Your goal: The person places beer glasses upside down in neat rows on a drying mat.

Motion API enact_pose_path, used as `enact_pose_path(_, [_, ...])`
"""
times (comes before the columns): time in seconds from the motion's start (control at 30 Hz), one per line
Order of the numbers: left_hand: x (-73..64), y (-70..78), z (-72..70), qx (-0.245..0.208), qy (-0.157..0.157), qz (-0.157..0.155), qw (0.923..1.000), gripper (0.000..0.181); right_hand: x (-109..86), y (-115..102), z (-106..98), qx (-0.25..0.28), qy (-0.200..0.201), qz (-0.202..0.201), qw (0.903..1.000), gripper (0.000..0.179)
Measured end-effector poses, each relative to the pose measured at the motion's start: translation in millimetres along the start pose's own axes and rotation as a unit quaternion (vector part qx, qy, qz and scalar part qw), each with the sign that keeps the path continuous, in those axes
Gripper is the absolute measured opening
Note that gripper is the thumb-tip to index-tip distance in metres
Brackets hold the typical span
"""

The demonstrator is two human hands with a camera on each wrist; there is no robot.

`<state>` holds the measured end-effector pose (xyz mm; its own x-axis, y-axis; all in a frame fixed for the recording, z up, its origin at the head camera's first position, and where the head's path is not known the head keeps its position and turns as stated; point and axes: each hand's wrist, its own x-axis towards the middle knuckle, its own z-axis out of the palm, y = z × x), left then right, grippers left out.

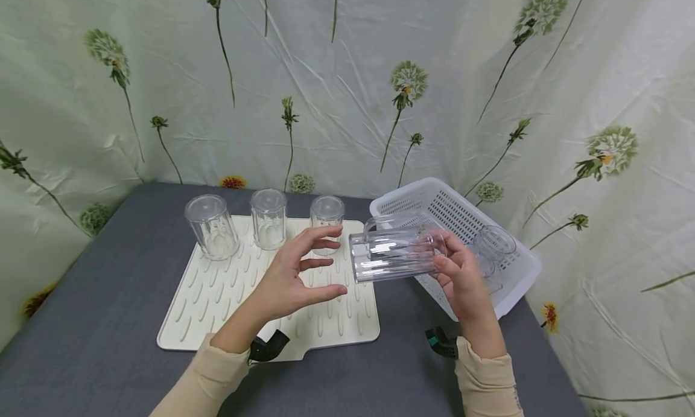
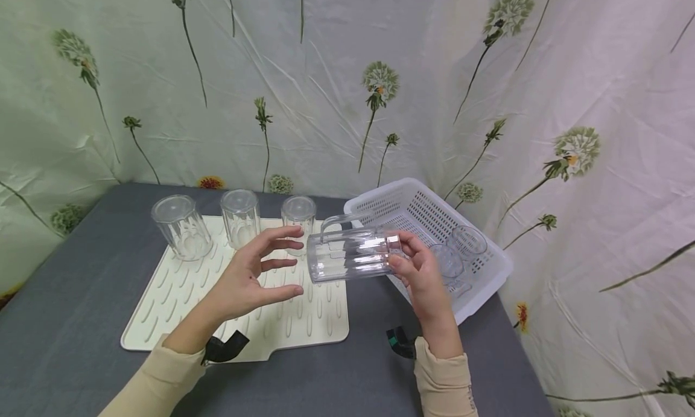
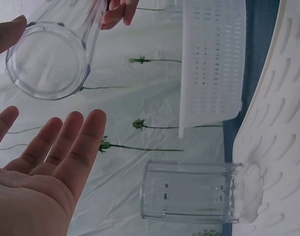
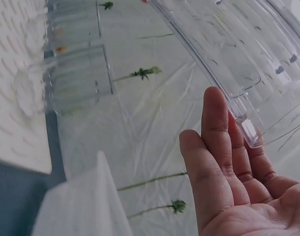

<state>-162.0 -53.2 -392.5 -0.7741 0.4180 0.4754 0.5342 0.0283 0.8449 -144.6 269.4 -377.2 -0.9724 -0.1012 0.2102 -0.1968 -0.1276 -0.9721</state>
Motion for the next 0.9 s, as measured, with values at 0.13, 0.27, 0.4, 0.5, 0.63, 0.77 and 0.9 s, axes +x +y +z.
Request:
enact_pose_path(0.13, [-0.3,-2.5,1.3,-0.013,0.001,0.005,0.9999,0.092,-0.9,8.0,10.6,0.02,-0.008,0.001,0.9998,0.042])
enact_pose_path(0.27, [-0.5,-3.9,1.8,-0.031,0.003,0.005,0.9995,0.095,-0.7,15.9,18.4,0.04,-0.015,-0.004,0.9991,0.039])
enact_pose_path(0.4, [-1.0,-4.0,2.3,-0.043,-0.001,0.001,0.9991,0.095,0.2,23.6,23.5,0.059,-0.026,-0.012,0.9979,0.04])
enact_pose_path(0.5, [-1.2,-4.1,2.5,-0.044,-0.004,-0.002,0.999,0.094,0.4,28.5,26.2,0.069,-0.03,-0.014,0.9971,0.044])
enact_pose_path(0.63, [0.1,-5.4,2.6,-0.062,-0.01,-0.007,0.998,0.09,0.6,34.7,28.4,0.089,-0.026,-0.018,0.9955,0.046])
enact_pose_path(0.77, [0.9,-6.8,2.6,-0.081,-0.018,-0.014,0.9965,0.087,0.0,42.8,28.9,0.108,-0.034,-0.027,0.9933,0.046])
enact_pose_path(0.9, [0.5,-7.8,2.2,-0.08,-0.021,-0.016,0.9964,0.084,-1.2,52.4,29.1,0.113,-0.047,-0.034,0.9919,0.045])
